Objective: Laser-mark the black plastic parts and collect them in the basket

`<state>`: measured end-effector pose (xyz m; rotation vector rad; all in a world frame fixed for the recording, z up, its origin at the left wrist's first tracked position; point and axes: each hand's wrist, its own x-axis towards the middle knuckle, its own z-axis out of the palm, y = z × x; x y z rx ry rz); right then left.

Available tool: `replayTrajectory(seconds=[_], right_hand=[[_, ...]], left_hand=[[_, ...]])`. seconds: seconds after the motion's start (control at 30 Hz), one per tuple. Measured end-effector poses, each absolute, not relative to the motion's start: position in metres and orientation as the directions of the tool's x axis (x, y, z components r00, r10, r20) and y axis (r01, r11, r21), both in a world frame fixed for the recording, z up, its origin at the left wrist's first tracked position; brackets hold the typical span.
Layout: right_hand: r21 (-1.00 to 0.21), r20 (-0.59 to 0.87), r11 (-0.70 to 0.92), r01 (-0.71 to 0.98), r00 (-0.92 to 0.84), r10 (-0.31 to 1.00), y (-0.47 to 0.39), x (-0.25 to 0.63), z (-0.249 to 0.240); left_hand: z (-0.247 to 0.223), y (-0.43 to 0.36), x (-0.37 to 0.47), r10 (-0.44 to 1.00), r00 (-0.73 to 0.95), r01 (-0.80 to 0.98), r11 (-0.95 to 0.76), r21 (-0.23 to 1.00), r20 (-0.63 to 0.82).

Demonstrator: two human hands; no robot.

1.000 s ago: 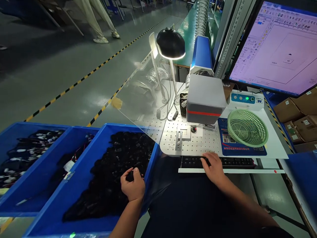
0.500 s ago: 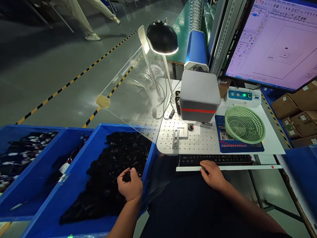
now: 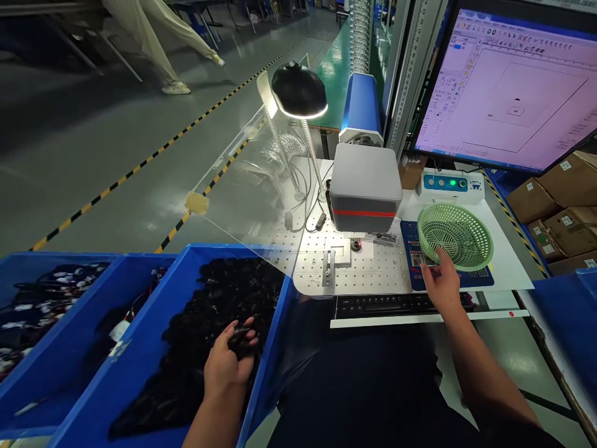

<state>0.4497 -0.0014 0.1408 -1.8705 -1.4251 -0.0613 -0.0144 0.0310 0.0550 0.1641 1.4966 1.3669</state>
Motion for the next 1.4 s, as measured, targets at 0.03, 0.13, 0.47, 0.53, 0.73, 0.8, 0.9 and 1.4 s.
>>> replayTrajectory(seconds=[0.03, 0.13, 0.47, 0.53, 0.73, 0.8, 0.9, 1.4], right_hand=[[-0.524, 0.457, -0.085, 0.847, 0.364, 0.812, 0.000, 0.454, 0.142], [-0.525, 0.445, -0.069, 0.848, 0.343, 0.827, -0.006, 0.455, 0.145], [-0.624, 0.383, -0.054, 0.779, 0.366, 0.848, -0.054, 0.455, 0.149], [-0.617, 0.384, -0.062, 0.785, 0.368, 0.847, -0.057, 0.461, 0.147], [-0.674, 0.378, -0.177, 0.717, 0.541, 0.752, -0.055, 0.458, 0.152], [-0.683, 0.433, -0.153, 0.714, 0.565, 0.703, -0.052, 0.446, 0.154], [-0.653, 0.507, -0.028, 0.756, 0.465, 0.726, -0.041, 0.422, 0.147], [-0.624, 0.181, 0.004, 0.782, 0.140, 0.973, 0.127, 0.332, 0.100]], left_hand=[[0.064, 0.030, -0.014, 0.700, -0.379, -0.576, 0.334, 0.746, -0.606], [0.089, 0.025, -0.005, 0.734, -0.225, -0.689, 0.345, 0.638, -0.641], [0.111, 0.009, 0.029, 0.735, 0.053, -0.643, 0.543, 0.540, -0.676], [0.110, 0.008, 0.031, 0.728, 0.080, -0.630, 0.566, 0.532, -0.681], [0.098, 0.001, 0.032, 0.684, 0.142, -0.645, 0.613, 0.457, -0.716], [0.093, -0.005, 0.034, 0.659, 0.163, -0.650, 0.632, 0.422, -0.735], [0.084, -0.015, 0.041, 0.618, 0.192, -0.646, 0.664, 0.376, -0.762], [0.091, -0.022, 0.067, 0.614, 0.280, -0.546, 0.734, 0.404, -0.738]])
